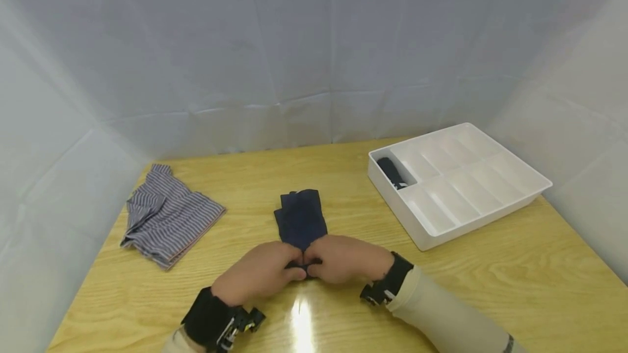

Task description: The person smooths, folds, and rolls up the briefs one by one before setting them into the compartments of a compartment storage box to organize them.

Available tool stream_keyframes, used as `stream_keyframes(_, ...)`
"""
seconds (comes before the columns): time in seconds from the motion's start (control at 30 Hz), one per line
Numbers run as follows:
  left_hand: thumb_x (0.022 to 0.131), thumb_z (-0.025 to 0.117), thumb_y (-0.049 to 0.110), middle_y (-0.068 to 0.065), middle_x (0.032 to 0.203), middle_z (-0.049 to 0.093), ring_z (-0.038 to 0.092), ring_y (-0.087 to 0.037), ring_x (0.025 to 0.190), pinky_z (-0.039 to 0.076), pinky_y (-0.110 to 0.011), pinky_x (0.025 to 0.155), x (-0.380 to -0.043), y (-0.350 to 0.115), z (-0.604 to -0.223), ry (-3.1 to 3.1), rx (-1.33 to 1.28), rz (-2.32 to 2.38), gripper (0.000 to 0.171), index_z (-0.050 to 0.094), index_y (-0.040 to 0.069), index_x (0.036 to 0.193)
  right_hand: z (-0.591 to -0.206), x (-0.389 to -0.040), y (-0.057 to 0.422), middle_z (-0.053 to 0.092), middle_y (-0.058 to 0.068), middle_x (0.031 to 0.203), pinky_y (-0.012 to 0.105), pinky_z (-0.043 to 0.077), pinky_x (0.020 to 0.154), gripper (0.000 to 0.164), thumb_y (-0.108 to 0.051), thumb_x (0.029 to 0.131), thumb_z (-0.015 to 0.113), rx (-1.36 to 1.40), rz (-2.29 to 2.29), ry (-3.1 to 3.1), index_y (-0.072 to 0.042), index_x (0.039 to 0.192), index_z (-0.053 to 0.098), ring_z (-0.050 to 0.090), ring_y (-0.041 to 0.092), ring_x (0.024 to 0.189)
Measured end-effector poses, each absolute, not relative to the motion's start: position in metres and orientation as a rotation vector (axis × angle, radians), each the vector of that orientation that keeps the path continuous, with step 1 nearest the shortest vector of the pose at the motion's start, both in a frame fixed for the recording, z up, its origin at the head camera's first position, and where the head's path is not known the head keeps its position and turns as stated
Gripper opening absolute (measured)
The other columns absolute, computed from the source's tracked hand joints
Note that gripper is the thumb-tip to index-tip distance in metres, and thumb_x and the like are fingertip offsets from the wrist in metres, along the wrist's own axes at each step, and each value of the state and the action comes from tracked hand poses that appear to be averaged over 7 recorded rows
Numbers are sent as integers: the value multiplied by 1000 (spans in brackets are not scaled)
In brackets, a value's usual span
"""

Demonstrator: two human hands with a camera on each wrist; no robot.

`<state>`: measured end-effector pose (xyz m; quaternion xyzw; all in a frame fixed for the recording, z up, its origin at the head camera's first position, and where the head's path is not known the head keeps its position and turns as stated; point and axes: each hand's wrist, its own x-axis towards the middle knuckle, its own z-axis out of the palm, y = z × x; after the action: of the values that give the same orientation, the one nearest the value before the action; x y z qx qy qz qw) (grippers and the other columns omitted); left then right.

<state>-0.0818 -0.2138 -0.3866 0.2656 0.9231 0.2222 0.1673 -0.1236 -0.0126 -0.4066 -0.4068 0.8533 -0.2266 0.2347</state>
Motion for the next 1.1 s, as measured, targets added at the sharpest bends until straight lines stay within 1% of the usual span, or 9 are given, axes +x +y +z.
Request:
stream_keyframes(0.23,103,66,25,9,79,55,51,-8,68,43,-29,62,-85,-216,-394,2649,667,707,10,58,20,100,-406,-116,-19,52,-7,84,30,45,70,14,-23,96,73,-1332,-363,2742,-18,89,62,50,11,76)
stream_keyframes(0.43,99,71,25,7,78,51,48,-11,72,42,-31,66,-87,-215,-395,2775,696,598,20,59,22,83,-402,-105,-23,56,-5,88,27,47,69,13,-22,90,78,-1407,-289,2788,-17,95,67,51,13,78)
stream_keyframes(0.5,97,73,24,6,78,50,47,-12,74,41,-31,67,-87,-215,-394,2802,707,583,24,59,21,78,-402,-102,-24,57,-5,91,26,48,70,20,-24,88,80,-1384,-255,2771,-16,100,66,52,12,80)
stream_keyframes(0.6,96,75,22,6,78,51,47,-11,73,42,-31,66,-87,-215,-393,2809,701,581,22,63,21,78,-403,-100,-27,58,-4,94,27,50,72,29,-28,87,82,-1350,-215,2776,-15,104,63,54,12,83)
stream_keyframes(0.7,96,75,24,9,75,54,49,-8,68,43,-31,63,-86,-215,-392,2783,672,577,20,65,22,79,-406,-100,-27,58,-4,94,27,50,72,30,-30,88,83,-1339,-219,2793,-16,104,62,55,12,84)
stream_keyframes(0.83,93,78,30,10,72,57,51,-7,63,45,-31,62,-84,-215,-389,2739,648,561,21,65,22,79,-411,-103,-26,58,-4,90,27,49,67,21,-28,90,82,-1359,-279,2793,-18,101,67,55,11,80)
stream_keyframes(0.93,88,83,33,6,81,61,55,-11,71,47,-35,66,-82,-215,-384,2724,648,511,21,67,19,87,-412,-107,-23,58,-6,87,26,48,65,14,-26,92,79,-1351,-373,2732,-20,102,71,53,9,77)
stream_keyframes(1.0,84,86,32,4,89,60,56,-13,79,48,-37,70,-80,-214,-381,2728,638,472,27,67,16,95,-412,-112,-20,57,-8,86,25,47,66,10,-25,94,76,-1304,-478,2640,-21,102,73,53,7,76)
stream_keyframes(1.1,83,87,29,1,95,59,56,-16,85,49,-39,73,-78,-211,-379,2735,647,459,32,65,14,101,-413,-123,-14,55,-9,79,24,43,65,5,-22,97,72,-1177,-670,2432,-19,94,70,50,6,69)
